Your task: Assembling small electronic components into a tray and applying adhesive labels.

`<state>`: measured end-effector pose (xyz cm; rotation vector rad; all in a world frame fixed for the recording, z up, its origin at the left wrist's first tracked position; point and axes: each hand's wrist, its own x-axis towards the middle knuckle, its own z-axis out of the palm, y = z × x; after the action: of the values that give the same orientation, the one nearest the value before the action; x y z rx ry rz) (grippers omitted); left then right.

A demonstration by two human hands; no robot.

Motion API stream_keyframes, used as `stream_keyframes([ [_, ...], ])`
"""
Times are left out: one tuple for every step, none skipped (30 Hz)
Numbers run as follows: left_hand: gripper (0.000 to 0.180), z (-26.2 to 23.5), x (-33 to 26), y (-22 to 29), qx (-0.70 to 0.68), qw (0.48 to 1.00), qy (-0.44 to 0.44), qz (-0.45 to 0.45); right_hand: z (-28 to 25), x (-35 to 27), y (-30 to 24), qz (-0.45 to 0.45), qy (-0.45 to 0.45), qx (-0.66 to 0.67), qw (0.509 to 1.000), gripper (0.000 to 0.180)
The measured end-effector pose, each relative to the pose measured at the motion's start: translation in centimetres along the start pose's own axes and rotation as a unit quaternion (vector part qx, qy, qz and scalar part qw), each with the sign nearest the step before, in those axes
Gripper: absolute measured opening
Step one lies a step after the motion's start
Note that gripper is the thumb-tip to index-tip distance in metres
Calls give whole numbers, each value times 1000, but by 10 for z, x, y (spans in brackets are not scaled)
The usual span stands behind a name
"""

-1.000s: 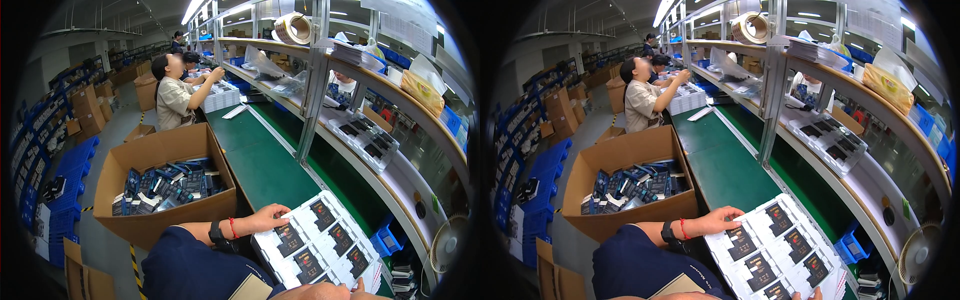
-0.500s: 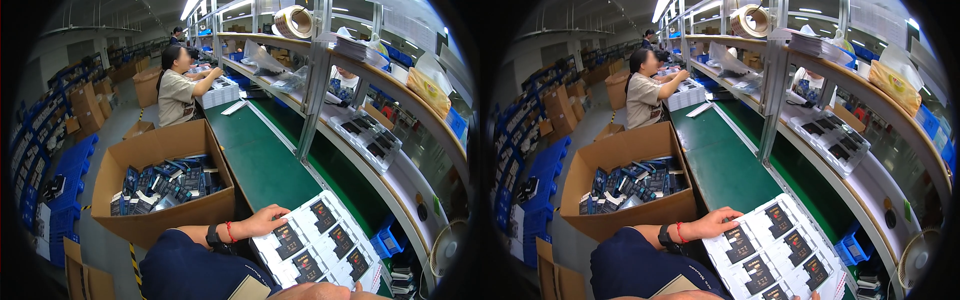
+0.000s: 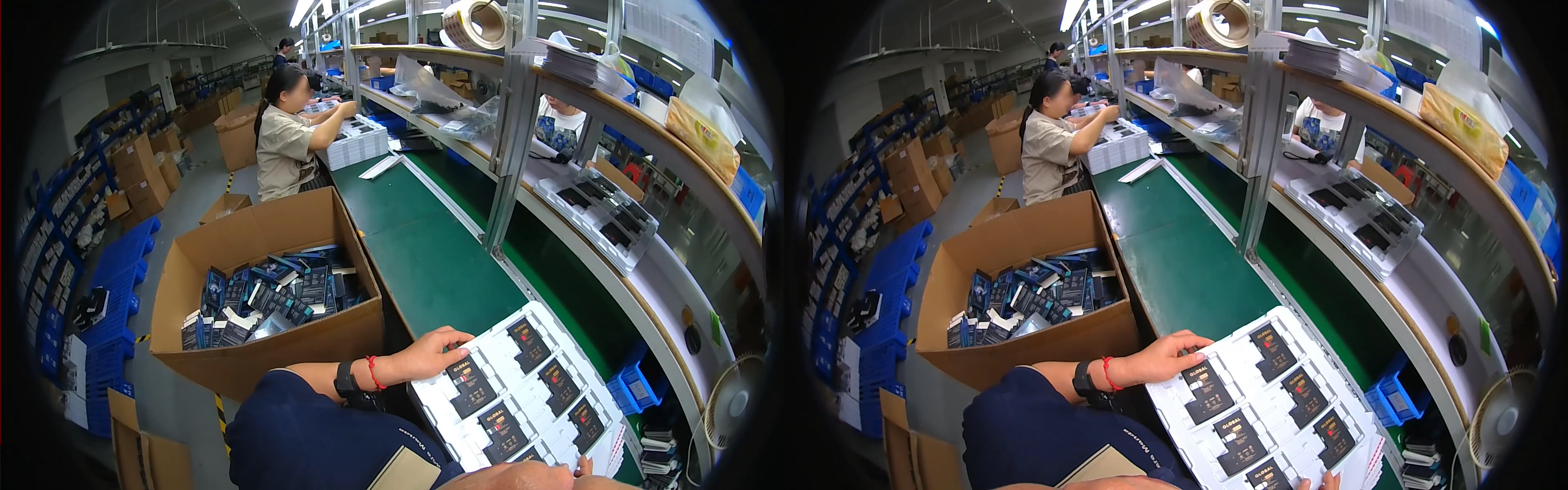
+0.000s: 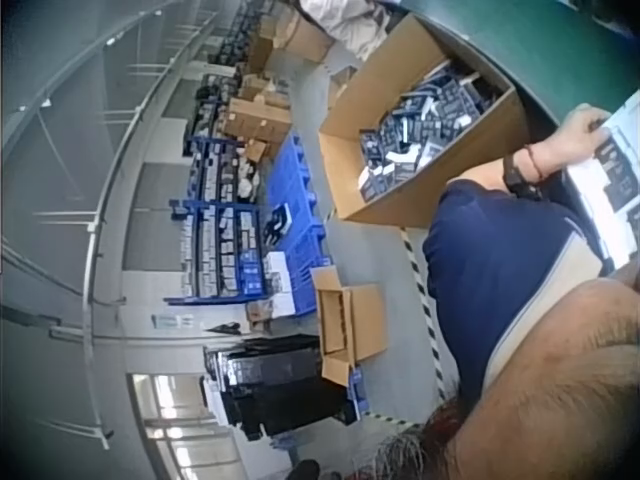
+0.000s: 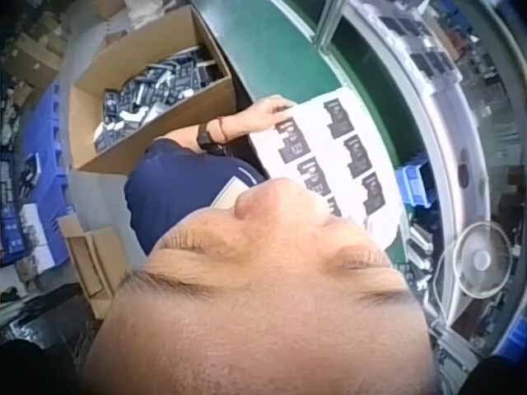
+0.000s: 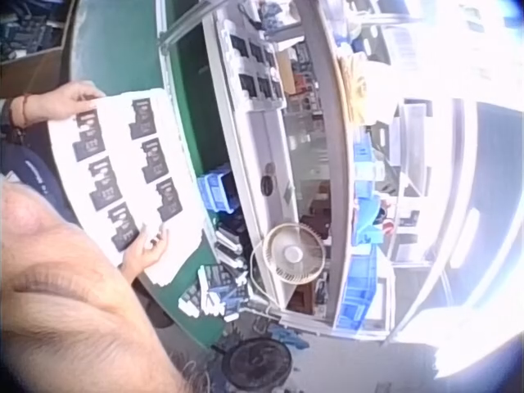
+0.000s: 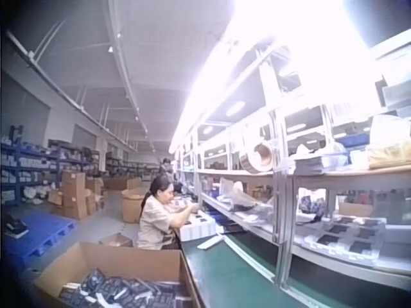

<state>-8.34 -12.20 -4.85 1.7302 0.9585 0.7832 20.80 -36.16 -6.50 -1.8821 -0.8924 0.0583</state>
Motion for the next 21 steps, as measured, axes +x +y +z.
stream_keyframes([
  [34, 0, 1, -1, -4, 1000, 0, -2, 3, -1, 15, 1, -1, -2, 1000, 50],
  [34, 1, 2, -2, -5, 1000, -1, -3, 8, -5, 54, -128, 14, -24, 991, 50],
  [34, 1, 2, -3, -6, 1000, -1, -2, 18, -12, 113, -254, 29, -41, 966, 50],
  [34, 2, 3, -4, -8, 1000, -2, -2, 13, -4, 59, -253, 27, -40, 966, 50],
  [34, 3, 5, -5, -6, 1000, -1, -4, 9, 1, 22, -120, 19, -5, 993, 49],
  [34, 3, 3, -4, -7, 1000, -1, 2, 5, 1, 6, 12, 13, 29, 999, 49],
  [34, 2, 2, -3, -9, 1000, -1, 7, 3, 0, 3, 11, 14, 29, 999, 49],
  [34, 1, 1, -2, -8, 1000, -2, 8, 1, -1, 2, 11, 15, 30, 999, 48],
  [36, 1, 1, -3, -2, 1000, -7, 5, 0, -1, 2, 11, 14, 29, 999, 47],
  [37, 0, 1, -3, 5, 1000, -13, 2, 0, -1, 0, 11, 14, 28, 999, 47],
  [37, -1, 1, -3, 4, 1000, -14, 1, 1, 0, -4, 14, 12, 27, 999, 46],
  [37, -1, 1, -2, 7, 1000, -12, -7, 0, 1, -5, 17, 11, 26, 999, 46],
  [37, 0, 1, -2, 10, 1000, -10, -14, -1, 0, -5, 16, 13, 24, 1000, 46],
  [37, 2, 0, -3, 7, 1000, -12, -13, -1, -1, -5, 9, 13, 14, 1000, 45],
  [37, -1, 1, -4, 20, 1000, -10, -6, 2, -1, -6, 3, 15, 8, 1000, 44],
  [37, -3, 2, -5, 34, 999, -9, 1, 4, -1, -2, 3, 18, 9, 1000, 44],
  [37, -3, 0, 0, 29, 999, -15, 7, 4, -2, 5, -9, 22, 26, 999, 42],
  [37, 1, 1, -7, 23, 1000, -10, 15, 4, -1, 8, -20, 26, 43, 999, 41],
  [37, 0, 0, -3, 22, 1000, -10, 5, 4, -2, 8, -18, 28, 45, 998, 41],
  [37, -1, -1, 0, 20, 1000, -11, -5, 4, -3, 6, -25, 22, 23, 999, 40],
  [37, 0, 0, -1, 19, 1000, -15, -6, 0, -3, 6, -32, 15, -3, 999, 38],
])
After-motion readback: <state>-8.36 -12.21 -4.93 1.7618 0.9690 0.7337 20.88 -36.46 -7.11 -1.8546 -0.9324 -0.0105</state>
